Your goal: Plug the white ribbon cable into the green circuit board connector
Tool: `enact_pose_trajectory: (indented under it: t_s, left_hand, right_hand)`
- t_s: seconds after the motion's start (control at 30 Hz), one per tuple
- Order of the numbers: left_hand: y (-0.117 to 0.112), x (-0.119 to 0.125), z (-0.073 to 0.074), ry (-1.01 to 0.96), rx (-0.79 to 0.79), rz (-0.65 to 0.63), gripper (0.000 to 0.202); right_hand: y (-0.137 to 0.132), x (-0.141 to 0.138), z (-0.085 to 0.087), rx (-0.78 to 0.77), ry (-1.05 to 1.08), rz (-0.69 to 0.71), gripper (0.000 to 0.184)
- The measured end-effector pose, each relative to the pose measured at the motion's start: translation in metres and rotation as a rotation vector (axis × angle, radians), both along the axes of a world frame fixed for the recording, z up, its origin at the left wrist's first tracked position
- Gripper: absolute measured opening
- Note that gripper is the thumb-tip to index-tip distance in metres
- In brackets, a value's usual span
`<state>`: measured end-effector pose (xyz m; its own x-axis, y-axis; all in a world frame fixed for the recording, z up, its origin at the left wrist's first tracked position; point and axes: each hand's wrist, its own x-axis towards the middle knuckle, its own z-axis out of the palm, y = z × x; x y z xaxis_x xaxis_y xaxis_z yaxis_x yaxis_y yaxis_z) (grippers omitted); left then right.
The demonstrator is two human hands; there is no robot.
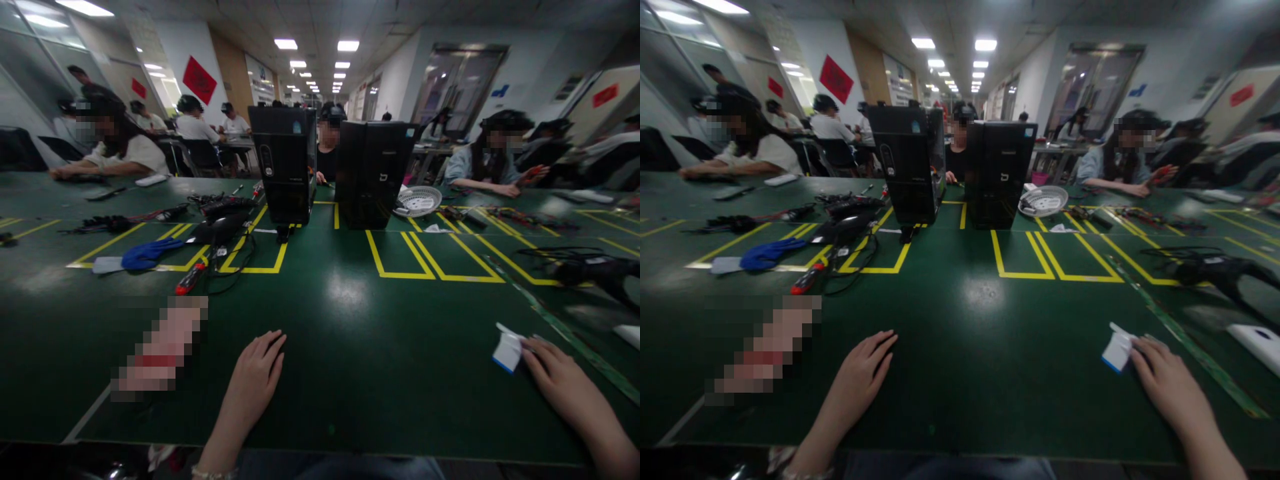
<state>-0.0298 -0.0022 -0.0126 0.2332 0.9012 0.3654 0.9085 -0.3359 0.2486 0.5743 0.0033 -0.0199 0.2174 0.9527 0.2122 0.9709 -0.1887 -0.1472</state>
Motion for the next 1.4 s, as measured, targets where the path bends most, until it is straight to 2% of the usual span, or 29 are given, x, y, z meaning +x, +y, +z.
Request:
enact_pose_trajectory:
  t_s: [0.13, 0.3, 0.57, 0.67, 0.77, 0.9, 1.1, 1.2, 1.3, 1.4]
  left_hand:
    - [0.0, 0.001, 0.001, 0.001, -0.002, 0.002, 0.036]
    - [0.0, 0.0, 0.001, 0.013, -0.008, 0.002, 0.036]
    - [0.0, 0.0, -0.001, 0.001, -0.001, 0.008, 0.036]
    - [0.0, 0.0, -0.001, -0.002, 0.011, 0.008, 0.035]
    - [0.001, -0.002, -0.002, -0.002, 0.019, 0.006, 0.035]
    - [0.0, 0.004, 0.0, -0.004, 0.056, -0.03, 0.035]
    - [-0.005, 0.044, 0.009, -0.057, 0.053, -0.224, 0.035]
    - [-0.006, 0.056, 0.011, -0.069, 0.018, -0.288, 0.035]
    - [-0.006, 0.057, 0.013, -0.07, -0.018, -0.315, 0.035]
    - [-0.006, 0.055, 0.014, -0.069, -0.047, -0.324, 0.036]
  right_hand:
    - [-0.01, -0.042, -0.006, 0.065, 0.052, 0.144, 0.054]
    - [-0.011, -0.128, -0.007, 0.09, 0.022, 0.428, 0.05]
    - [-0.012, -0.277, 0.018, -0.054, 0.077, 0.775, 0.046]
    - [-0.017, -0.315, 0.025, -0.116, 0.079, 0.833, 0.05]
    - [-0.02, -0.336, 0.026, -0.135, 0.095, 0.881, 0.054]
    - [-0.021, -0.341, 0.026, -0.13, 0.136, 0.896, 0.055]
    - [-0.027, -0.34, 0.033, -0.031, 0.134, 0.9, 0.056]
    - [-0.027, -0.327, 0.031, 0.052, 0.12, 0.858, 0.054]
    - [-0.015, -0.28, 0.022, 0.128, 0.085, 0.711, 0.047]
    - [0.008, -0.196, 0.014, 0.183, 0.03, 0.432, 0.047]
